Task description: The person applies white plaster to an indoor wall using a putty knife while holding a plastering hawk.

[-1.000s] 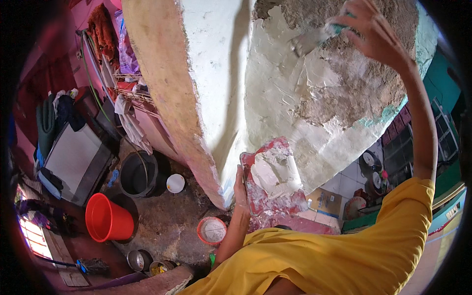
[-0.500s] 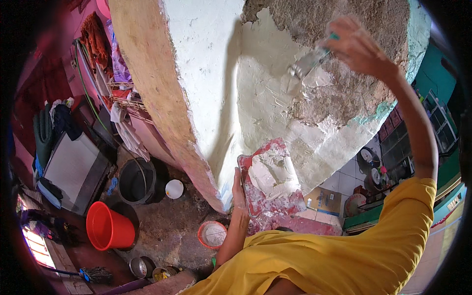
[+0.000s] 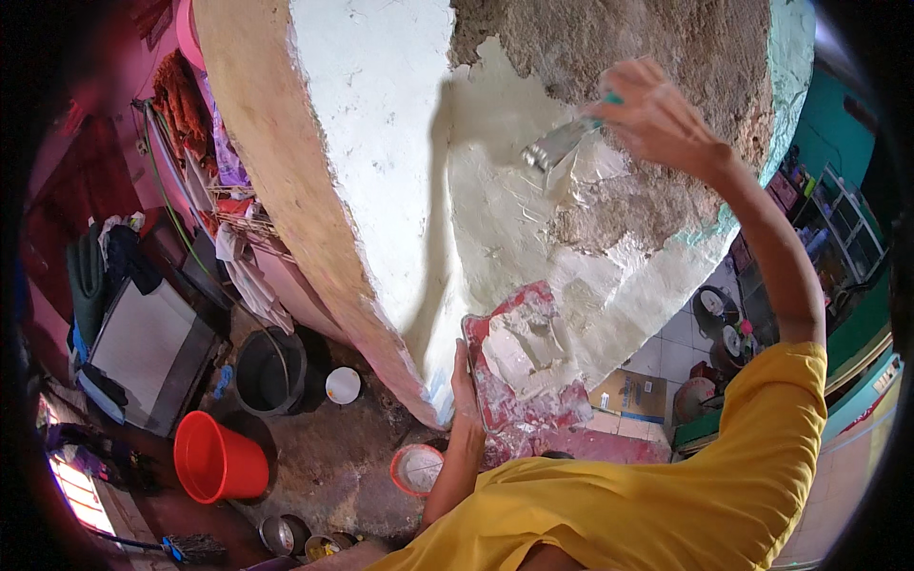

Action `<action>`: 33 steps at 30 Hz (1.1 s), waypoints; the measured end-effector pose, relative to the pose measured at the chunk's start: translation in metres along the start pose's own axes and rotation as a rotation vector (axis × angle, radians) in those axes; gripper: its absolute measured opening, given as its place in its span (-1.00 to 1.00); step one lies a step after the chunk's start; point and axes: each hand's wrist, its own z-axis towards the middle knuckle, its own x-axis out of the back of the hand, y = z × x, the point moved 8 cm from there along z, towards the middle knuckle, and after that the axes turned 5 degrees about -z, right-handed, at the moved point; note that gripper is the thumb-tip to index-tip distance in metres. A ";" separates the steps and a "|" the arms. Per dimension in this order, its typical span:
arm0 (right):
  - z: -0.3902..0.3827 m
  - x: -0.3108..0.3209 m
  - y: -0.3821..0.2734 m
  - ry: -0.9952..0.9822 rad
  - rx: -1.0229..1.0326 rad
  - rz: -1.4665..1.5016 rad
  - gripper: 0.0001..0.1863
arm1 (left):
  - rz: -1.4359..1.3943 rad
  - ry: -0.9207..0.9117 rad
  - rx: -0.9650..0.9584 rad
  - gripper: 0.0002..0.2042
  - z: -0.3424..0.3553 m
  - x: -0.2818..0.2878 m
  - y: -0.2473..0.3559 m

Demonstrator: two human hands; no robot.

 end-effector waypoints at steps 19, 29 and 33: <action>-0.056 0.030 0.011 0.075 -0.193 -0.027 -0.65 | -0.028 0.029 0.013 -0.44 -0.006 0.000 0.001; -0.090 0.013 -0.015 0.085 -0.356 -0.058 -0.55 | 0.023 0.038 0.016 -0.36 -0.002 0.000 0.003; -0.106 -0.008 -0.026 0.088 -0.429 -0.048 -0.53 | -0.086 -0.017 0.049 -0.37 0.002 -0.008 -0.004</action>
